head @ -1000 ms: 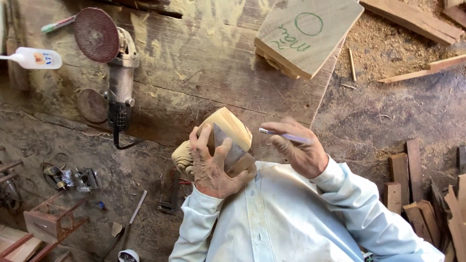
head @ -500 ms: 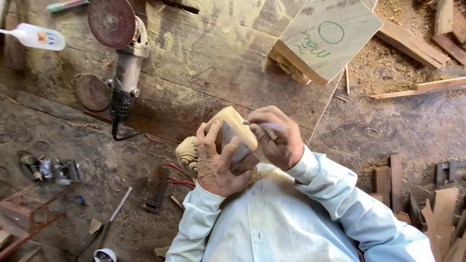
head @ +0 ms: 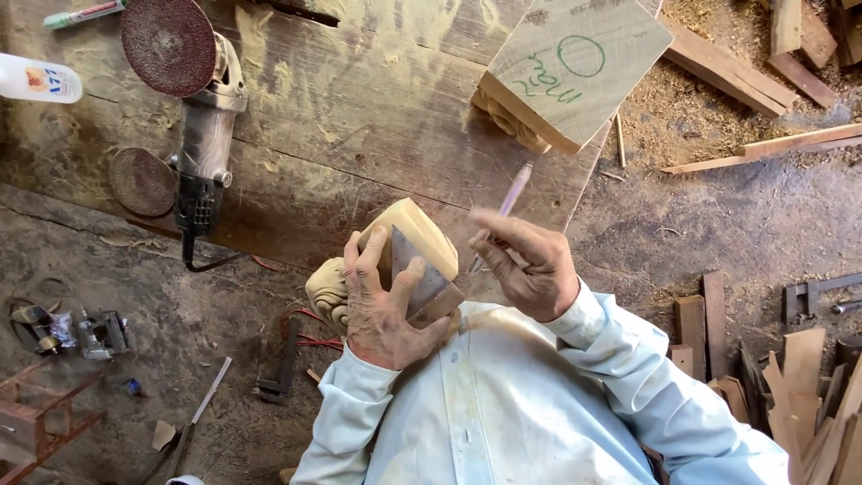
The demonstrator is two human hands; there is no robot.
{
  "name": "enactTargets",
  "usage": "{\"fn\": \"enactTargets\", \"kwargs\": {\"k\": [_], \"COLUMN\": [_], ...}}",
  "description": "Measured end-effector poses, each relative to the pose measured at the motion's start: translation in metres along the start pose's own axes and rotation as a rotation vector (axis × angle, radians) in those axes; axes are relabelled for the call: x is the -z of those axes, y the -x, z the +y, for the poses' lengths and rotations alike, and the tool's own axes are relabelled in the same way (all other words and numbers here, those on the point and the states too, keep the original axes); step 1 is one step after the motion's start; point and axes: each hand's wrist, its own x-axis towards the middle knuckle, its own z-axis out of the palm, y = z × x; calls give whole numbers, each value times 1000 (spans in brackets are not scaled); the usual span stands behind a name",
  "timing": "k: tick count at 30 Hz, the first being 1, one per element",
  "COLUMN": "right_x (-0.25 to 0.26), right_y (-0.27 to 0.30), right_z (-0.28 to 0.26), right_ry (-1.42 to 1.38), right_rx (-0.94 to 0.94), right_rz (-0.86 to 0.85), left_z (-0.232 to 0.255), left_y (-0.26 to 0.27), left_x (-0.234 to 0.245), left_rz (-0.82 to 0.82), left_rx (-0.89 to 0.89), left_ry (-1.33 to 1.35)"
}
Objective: Sanding a carved wooden block with an angle grinder and marking it with a pen and template.
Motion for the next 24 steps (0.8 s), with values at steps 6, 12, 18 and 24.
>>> {"fn": "enactTargets", "kwargs": {"k": [6,12,18,24], "right_x": [-9,-22,-32,-35], "right_y": [-6,-24,-19,-18], "right_z": [-21,-37,-13,-13], "right_ry": [31,80,96,129], "right_rx": [-102,70,53,90], "right_rz": [-33,-50,-82,-147], "left_z": [1,3,3,4], "left_y": [-1,-3,-2,-3], "left_x": [1,3,1,-1], "left_rz": [-1,17,20,55], "left_rx": [-1,-5,23,9], "left_ry": [-20,10,-6,-29]}}
